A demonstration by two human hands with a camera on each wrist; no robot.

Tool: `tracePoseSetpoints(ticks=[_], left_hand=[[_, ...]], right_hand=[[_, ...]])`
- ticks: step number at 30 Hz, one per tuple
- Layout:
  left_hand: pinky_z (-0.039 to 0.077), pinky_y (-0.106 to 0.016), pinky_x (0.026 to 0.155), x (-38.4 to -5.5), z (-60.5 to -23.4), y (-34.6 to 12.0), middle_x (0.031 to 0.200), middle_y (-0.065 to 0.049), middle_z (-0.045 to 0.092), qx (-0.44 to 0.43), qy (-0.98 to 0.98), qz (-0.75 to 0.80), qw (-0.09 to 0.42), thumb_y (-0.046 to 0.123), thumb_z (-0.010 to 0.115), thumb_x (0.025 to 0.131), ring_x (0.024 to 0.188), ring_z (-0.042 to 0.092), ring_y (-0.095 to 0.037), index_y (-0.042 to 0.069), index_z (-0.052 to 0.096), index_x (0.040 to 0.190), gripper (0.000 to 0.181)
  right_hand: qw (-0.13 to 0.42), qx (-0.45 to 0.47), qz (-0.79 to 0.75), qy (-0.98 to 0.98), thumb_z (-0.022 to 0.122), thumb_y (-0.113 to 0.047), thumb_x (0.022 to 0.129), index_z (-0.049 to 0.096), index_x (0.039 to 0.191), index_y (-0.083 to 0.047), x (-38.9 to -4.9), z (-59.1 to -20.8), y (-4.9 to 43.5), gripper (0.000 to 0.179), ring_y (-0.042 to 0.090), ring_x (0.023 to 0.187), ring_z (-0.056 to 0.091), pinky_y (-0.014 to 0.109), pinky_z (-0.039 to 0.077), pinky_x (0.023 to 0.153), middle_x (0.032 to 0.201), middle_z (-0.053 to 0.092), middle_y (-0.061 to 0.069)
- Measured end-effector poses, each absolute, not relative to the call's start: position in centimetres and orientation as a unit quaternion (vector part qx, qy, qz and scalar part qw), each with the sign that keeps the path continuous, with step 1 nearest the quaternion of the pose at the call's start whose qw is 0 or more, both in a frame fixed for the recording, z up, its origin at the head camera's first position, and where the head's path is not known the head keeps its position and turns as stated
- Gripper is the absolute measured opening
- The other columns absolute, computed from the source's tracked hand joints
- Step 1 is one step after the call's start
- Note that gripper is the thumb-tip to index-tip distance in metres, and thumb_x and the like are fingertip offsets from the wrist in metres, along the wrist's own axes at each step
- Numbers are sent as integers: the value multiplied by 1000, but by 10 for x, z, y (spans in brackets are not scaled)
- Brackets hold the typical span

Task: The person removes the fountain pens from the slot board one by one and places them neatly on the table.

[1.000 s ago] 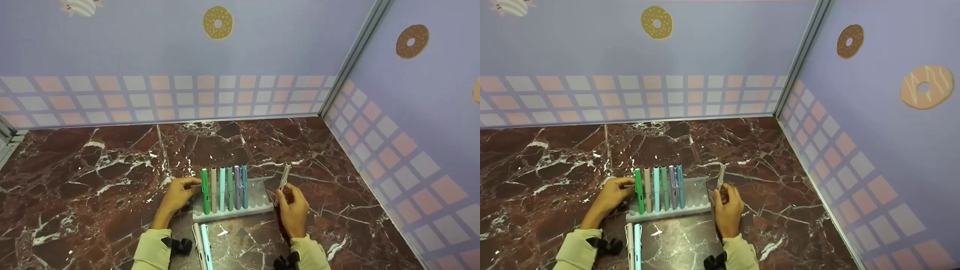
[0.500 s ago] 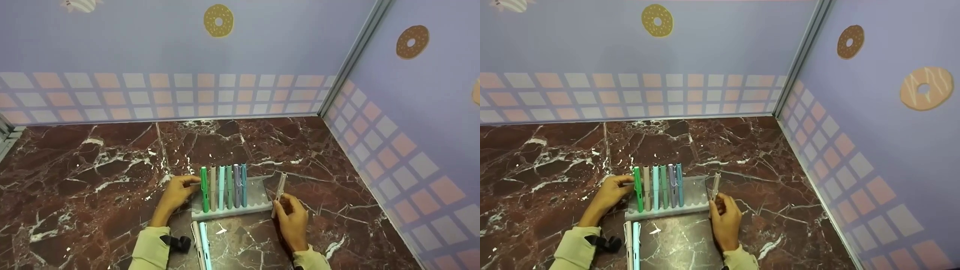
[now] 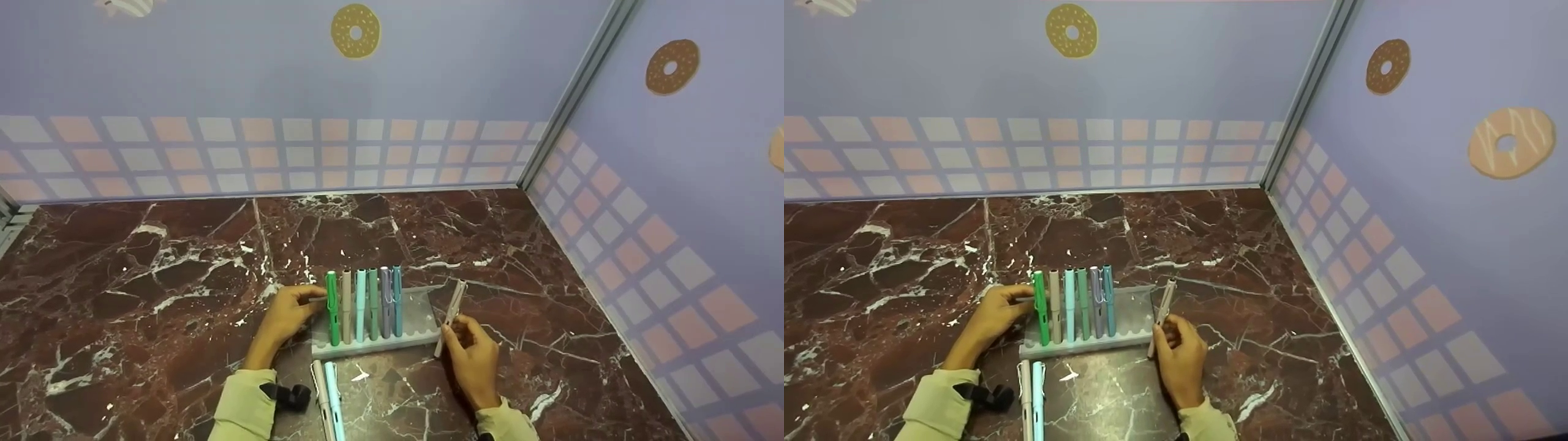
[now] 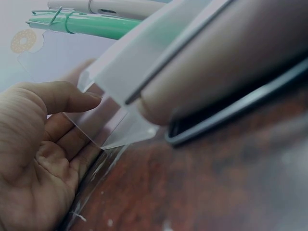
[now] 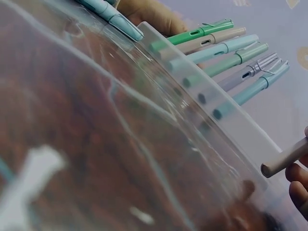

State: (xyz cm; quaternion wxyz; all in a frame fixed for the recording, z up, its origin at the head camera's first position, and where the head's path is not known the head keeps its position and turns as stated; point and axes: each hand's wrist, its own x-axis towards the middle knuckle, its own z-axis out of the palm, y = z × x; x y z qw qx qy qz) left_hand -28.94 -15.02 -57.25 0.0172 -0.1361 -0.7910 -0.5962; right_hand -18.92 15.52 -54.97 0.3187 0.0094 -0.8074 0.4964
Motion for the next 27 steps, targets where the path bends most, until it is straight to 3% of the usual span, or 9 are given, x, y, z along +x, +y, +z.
tracePoseSetpoints(ticks=[5, 15, 27], left_hand=[[54, -22, 78, -289, -572, -150, 101, -17, 75, -117, -797, -593, 12, -7, 70, 87, 87, 68, -16, -2, 75, 101, 16], [53, -25, 84, -288, -570, -150, 103, -17, 75, -134, -795, -592, 12, -4, 70, 88, 95, 69, -26, -3, 75, 102, 15], [53, -22, 78, -288, -573, -151, 101, -16, 76, -126, -792, -597, 18, -6, 70, 87, 88, 68, -18, -3, 76, 100, 15]], right_hand=[[291, 18, 520, -803, 74, 11, 81, 68, 91, 8, -187, -550, 148, 12, 12, 60, 62, 22, 52, 54, 76, 71, 15], [245, 33, 536, -807, 76, 9, 80, 68, 84, 3, -178, -549, 129, 11, 8, 56, 59, 23, 51, 51, 71, 70, 9], [180, 76, 571, -798, 74, 9, 81, 69, 84, 4, -164, -546, 106, 8, 3, 54, 57, 21, 50, 47, 69, 70, 11]])
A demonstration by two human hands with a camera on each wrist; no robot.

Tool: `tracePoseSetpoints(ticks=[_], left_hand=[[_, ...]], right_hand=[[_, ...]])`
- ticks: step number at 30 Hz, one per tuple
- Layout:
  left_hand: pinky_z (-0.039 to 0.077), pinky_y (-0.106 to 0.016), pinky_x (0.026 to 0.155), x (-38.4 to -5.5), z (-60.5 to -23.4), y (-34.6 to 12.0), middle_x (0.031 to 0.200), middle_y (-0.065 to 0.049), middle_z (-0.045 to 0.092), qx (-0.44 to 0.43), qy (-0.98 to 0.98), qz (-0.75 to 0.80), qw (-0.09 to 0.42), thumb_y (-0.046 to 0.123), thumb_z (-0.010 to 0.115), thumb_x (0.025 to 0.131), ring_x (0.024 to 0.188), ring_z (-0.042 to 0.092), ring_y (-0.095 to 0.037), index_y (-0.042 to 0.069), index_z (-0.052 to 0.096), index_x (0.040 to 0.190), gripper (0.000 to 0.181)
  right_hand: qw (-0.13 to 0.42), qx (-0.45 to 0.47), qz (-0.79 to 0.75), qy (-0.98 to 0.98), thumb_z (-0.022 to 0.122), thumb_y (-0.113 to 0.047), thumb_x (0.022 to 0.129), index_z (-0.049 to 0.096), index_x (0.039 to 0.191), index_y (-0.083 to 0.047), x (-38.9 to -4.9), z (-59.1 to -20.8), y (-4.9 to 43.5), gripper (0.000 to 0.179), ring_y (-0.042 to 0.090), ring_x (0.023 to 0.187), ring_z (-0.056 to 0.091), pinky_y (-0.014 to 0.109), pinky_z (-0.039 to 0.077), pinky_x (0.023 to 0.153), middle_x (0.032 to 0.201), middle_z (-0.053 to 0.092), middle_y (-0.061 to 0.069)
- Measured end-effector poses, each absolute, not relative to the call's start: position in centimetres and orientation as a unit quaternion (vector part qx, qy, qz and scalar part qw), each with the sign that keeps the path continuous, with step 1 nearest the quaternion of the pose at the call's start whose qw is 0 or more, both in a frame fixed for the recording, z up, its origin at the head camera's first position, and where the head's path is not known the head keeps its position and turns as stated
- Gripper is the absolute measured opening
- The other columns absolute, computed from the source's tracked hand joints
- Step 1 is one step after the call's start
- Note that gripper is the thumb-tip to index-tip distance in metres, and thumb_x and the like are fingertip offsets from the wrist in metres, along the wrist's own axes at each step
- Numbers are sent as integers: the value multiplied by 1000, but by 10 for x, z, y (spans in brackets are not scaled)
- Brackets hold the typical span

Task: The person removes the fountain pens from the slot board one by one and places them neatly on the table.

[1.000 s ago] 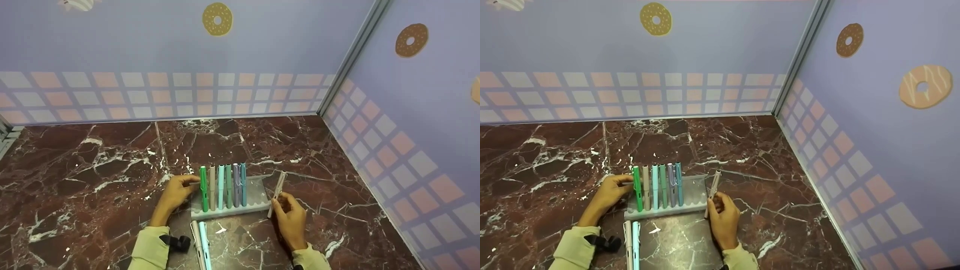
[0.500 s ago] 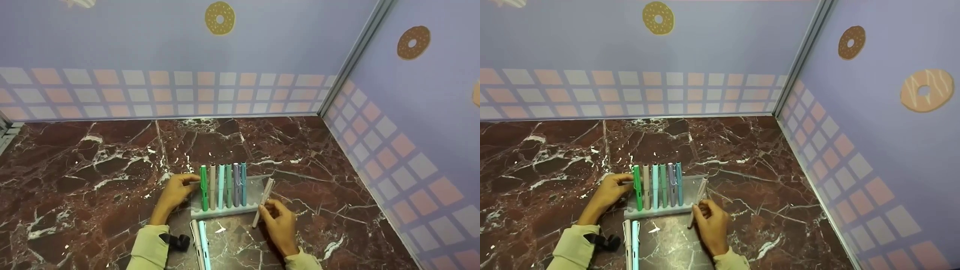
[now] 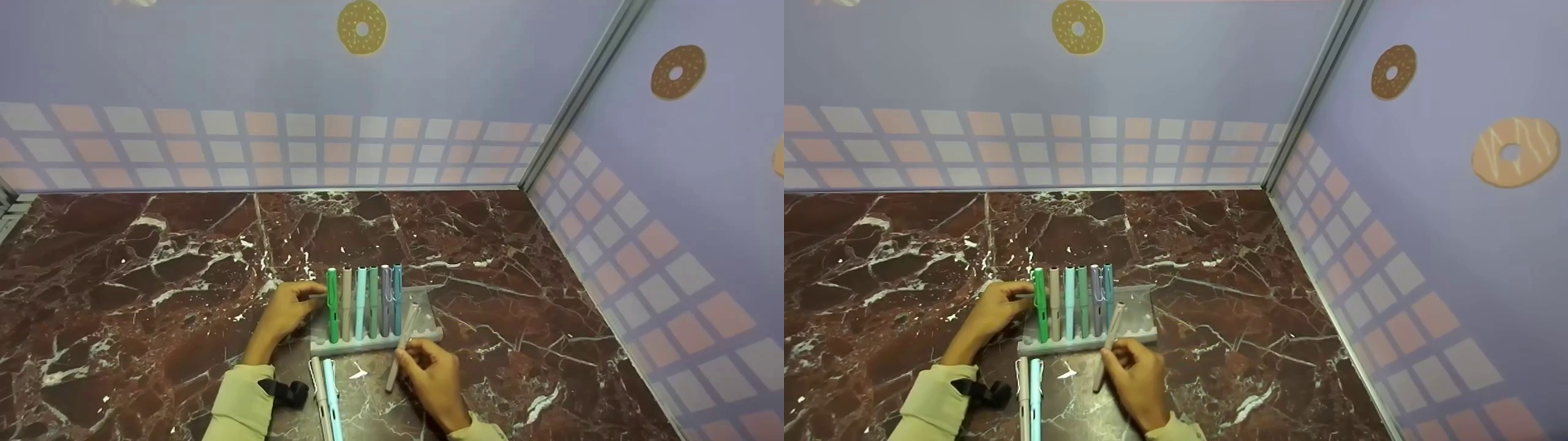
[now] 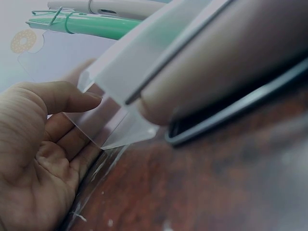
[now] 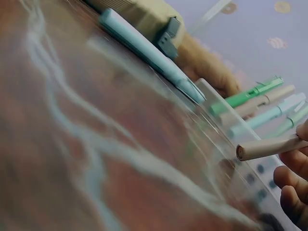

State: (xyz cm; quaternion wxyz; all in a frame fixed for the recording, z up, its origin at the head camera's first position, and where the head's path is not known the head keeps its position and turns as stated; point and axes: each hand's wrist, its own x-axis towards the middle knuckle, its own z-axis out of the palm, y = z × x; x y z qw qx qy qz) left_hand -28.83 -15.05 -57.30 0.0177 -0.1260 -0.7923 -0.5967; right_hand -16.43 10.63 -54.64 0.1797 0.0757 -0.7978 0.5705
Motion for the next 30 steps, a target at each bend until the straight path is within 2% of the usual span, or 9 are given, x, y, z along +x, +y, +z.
tracePoseSetpoints(ticks=[8, 16, 23, 26, 30], left_hand=[[53, -23, 82, -289, -571, -151, 103, -14, 76, -111, -805, -583, 10, -3, 71, 87, 94, 69, -22, 0, 76, 101, 15], [53, -24, 84, -290, -573, -150, 104, -14, 76, -112, -807, -580, 8, -3, 71, 88, 96, 69, -24, 1, 76, 101, 15], [53, -24, 84, -289, -572, -151, 103, -13, 76, -119, -805, -581, 12, -3, 70, 88, 96, 69, -23, 1, 76, 101, 15], [53, -23, 83, -288, -571, -151, 103, -15, 76, -123, -801, -586, 12, -4, 70, 88, 94, 69, -21, 0, 76, 101, 15], [53, -23, 83, -288, -571, -151, 103, -16, 75, -124, -800, -587, 11, -4, 70, 87, 93, 69, -20, -1, 75, 102, 16]], right_hand=[[159, 107, 572, -798, 75, 7, 81, 70, 83, 2, -157, -548, 91, 7, 4, 51, 58, 21, 50, 43, 66, 70, 11], [130, 131, 582, -792, 75, 4, 83, 71, 85, 2, -157, -576, 81, 6, 1, 48, 55, 19, 47, 39, 69, 72, 10], [119, 165, 580, -788, 76, 0, 83, 71, 85, 2, -153, -576, 65, 6, -1, 55, 55, 19, 50, 45, 71, 73, 10], [126, 177, 569, -793, 76, 3, 82, 70, 83, 3, -152, -573, 60, 6, -2, 55, 54, 19, 50, 46, 70, 72, 11], [121, 171, 559, -802, 78, 0, 82, 71, 82, -1, -153, -576, 61, 7, -4, 55, 51, 19, 48, 46, 69, 71, 8]])
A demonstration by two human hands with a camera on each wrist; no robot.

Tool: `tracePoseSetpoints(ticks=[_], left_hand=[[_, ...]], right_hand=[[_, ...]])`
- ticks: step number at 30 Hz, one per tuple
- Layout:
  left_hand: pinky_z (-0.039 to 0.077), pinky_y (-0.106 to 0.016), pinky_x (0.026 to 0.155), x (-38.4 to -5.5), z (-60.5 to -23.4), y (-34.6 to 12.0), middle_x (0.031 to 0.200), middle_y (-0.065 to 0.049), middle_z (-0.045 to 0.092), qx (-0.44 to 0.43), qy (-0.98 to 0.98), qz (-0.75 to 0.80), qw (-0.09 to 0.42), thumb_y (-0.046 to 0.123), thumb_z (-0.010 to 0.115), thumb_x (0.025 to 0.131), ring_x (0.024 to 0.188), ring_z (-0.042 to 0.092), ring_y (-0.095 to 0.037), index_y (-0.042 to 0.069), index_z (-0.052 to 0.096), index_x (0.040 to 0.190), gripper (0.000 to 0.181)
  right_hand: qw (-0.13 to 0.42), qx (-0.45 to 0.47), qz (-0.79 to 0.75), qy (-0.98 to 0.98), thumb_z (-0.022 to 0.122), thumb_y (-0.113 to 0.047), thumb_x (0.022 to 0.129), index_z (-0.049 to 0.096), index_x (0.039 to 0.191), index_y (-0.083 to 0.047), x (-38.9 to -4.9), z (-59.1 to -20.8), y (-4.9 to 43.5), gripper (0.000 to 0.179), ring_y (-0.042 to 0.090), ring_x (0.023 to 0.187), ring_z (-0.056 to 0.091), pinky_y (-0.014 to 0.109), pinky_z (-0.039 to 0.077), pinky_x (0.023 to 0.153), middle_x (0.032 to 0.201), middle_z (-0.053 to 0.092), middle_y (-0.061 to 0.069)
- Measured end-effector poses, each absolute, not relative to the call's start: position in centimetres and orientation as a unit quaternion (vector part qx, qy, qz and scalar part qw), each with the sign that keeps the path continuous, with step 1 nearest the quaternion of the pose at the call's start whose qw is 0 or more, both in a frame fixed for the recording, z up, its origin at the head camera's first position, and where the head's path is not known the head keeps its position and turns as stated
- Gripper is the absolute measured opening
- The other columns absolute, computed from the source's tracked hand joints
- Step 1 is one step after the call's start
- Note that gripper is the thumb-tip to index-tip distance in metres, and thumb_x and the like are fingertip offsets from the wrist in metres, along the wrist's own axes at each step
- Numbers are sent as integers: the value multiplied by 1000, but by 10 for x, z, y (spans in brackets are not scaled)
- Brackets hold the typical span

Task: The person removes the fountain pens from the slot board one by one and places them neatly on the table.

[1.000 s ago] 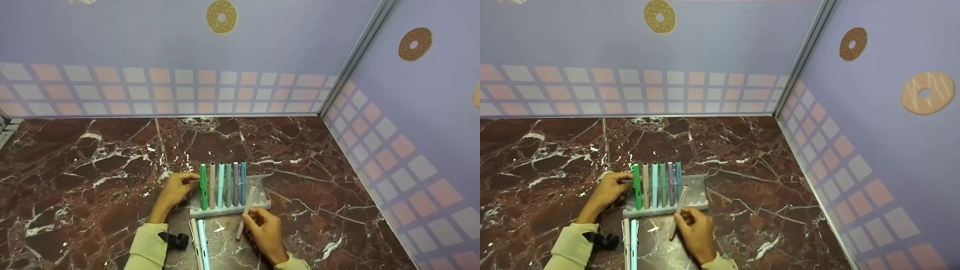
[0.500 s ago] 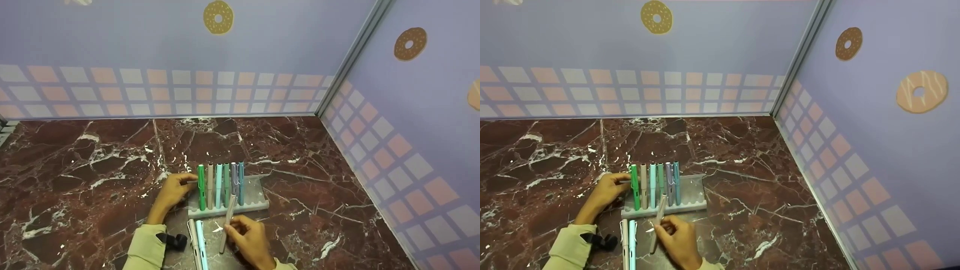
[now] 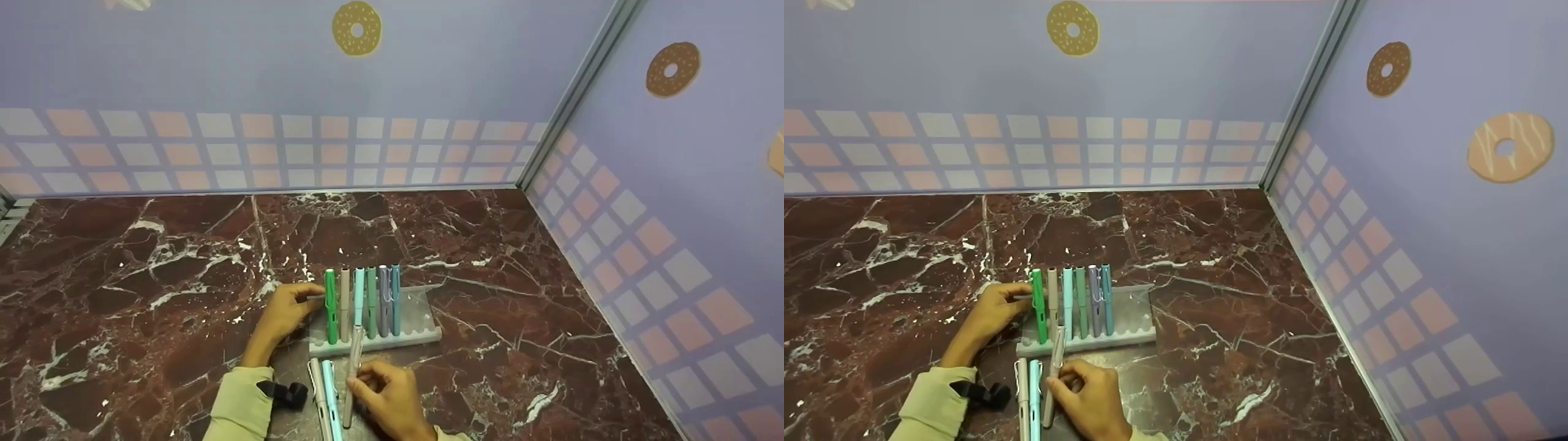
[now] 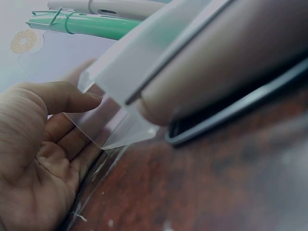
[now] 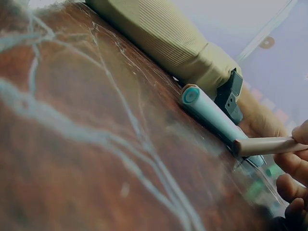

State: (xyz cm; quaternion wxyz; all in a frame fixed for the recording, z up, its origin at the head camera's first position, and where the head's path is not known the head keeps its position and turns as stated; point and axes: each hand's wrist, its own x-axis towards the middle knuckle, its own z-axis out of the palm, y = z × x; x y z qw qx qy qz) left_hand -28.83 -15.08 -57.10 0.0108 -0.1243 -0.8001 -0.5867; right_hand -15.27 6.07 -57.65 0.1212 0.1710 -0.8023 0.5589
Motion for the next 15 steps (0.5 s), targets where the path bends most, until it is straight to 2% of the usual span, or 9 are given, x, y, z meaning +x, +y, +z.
tracePoseSetpoints(ticks=[6, 15], left_hand=[[53, -24, 83, -288, -571, -149, 102, -16, 75, -117, -799, -589, 11, -5, 70, 87, 93, 69, -19, -1, 75, 101, 15], [53, -24, 84, -288, -570, -150, 104, -15, 75, -112, -802, -587, 5, -5, 69, 88, 96, 69, -23, 0, 76, 102, 16]], right_hand=[[104, 182, 540, -815, 79, -13, 85, 72, 83, -7, -152, -581, 65, 9, -4, 57, 53, 17, 50, 49, 70, 71, 2], [116, 216, 487, -838, 80, -7, 80, 69, 74, -9, -148, -581, 65, 13, -10, 54, 52, 9, 46, 48, 65, 69, -2]])
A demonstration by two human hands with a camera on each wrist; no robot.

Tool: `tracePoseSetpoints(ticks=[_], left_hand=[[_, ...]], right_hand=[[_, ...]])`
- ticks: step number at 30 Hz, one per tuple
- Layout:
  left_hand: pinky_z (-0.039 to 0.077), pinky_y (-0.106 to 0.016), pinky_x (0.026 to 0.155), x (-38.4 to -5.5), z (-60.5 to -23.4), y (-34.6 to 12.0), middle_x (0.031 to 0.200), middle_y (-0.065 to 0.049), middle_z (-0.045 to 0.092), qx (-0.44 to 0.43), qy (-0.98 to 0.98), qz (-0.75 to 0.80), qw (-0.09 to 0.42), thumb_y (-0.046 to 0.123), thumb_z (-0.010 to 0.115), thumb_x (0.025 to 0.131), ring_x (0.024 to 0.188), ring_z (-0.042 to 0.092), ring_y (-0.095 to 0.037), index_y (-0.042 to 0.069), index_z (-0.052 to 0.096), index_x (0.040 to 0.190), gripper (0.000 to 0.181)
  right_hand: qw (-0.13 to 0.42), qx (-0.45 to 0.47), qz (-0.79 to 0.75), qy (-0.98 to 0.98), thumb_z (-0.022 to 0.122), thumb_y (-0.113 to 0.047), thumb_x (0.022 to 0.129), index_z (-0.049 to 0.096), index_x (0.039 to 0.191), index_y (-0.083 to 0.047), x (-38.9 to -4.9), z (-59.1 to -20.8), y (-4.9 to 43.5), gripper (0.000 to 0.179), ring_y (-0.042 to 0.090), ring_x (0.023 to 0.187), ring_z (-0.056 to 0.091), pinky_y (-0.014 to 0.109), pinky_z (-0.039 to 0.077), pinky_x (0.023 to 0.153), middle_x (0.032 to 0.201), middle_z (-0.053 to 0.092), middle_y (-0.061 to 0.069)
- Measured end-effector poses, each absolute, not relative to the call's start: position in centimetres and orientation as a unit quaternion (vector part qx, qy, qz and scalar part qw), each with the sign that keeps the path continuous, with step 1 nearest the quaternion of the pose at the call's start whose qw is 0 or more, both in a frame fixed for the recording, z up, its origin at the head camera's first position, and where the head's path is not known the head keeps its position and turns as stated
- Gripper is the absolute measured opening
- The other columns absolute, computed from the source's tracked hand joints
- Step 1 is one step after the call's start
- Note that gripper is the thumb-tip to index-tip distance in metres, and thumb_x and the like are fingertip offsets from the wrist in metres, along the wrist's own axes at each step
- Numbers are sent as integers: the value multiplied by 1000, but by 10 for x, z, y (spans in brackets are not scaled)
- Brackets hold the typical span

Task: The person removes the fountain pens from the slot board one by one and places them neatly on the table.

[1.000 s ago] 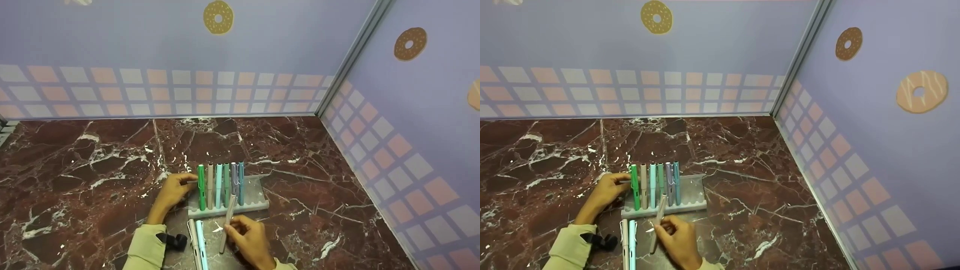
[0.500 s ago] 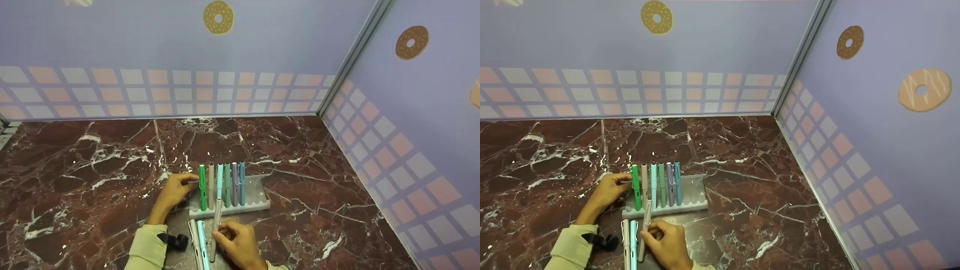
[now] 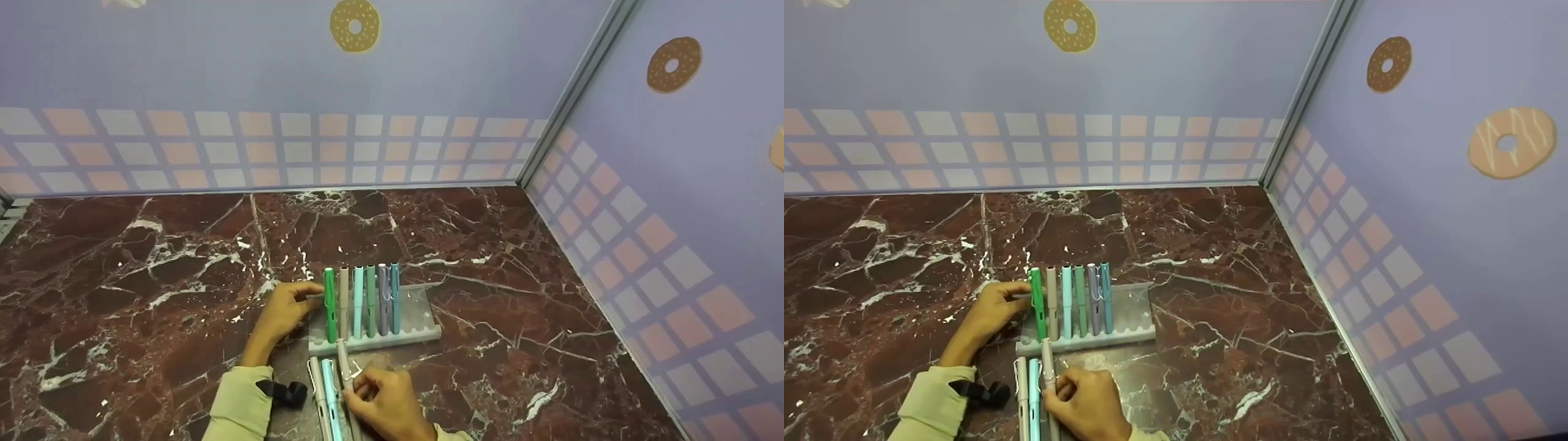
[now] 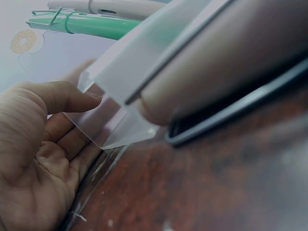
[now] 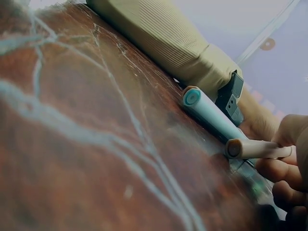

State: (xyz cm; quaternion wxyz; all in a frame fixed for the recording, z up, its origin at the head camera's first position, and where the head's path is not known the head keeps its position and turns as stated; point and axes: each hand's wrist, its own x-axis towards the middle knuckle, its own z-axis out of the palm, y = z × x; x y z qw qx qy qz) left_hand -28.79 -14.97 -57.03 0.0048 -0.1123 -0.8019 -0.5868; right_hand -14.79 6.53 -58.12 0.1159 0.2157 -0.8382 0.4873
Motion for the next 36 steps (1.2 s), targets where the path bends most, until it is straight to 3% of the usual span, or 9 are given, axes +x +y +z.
tracePoseSetpoints(ticks=[10, 19, 26, 36], left_hand=[[53, -24, 85, -289, -571, -151, 103, -16, 75, -134, -801, -583, 11, -5, 70, 87, 98, 69, -24, -2, 75, 102, 16], [53, -22, 81, -287, -570, -150, 102, -17, 75, -130, -799, -587, 13, -3, 71, 87, 90, 68, -17, -4, 75, 101, 14], [54, -22, 80, -288, -570, -149, 101, -16, 75, -111, -805, -583, 9, -4, 70, 87, 87, 67, -14, -1, 75, 100, 14], [54, -23, 79, -287, -569, -149, 102, -15, 75, -99, -808, -581, 1, -5, 71, 86, 89, 68, -19, -1, 75, 101, 16]], right_hand=[[175, 260, 428, -848, 77, -7, 71, 54, 57, -14, -150, -585, 66, 28, -17, 50, 33, 3, 33, 43, 47, 54, -7], [190, 278, 343, -877, 76, -15, 65, 49, 56, -18, -148, -586, 65, 29, -15, 53, 26, 2, 26, 49, 47, 49, -11], [189, 283, 329, -881, 81, -22, 71, 48, 56, -18, -147, -585, 65, 37, -15, 54, 24, 3, 25, 50, 46, 48, -11], [188, 278, 334, -881, 79, -24, 81, 48, 56, -18, -147, -585, 64, 40, -14, 54, 24, 3, 25, 50, 47, 48, -10]])
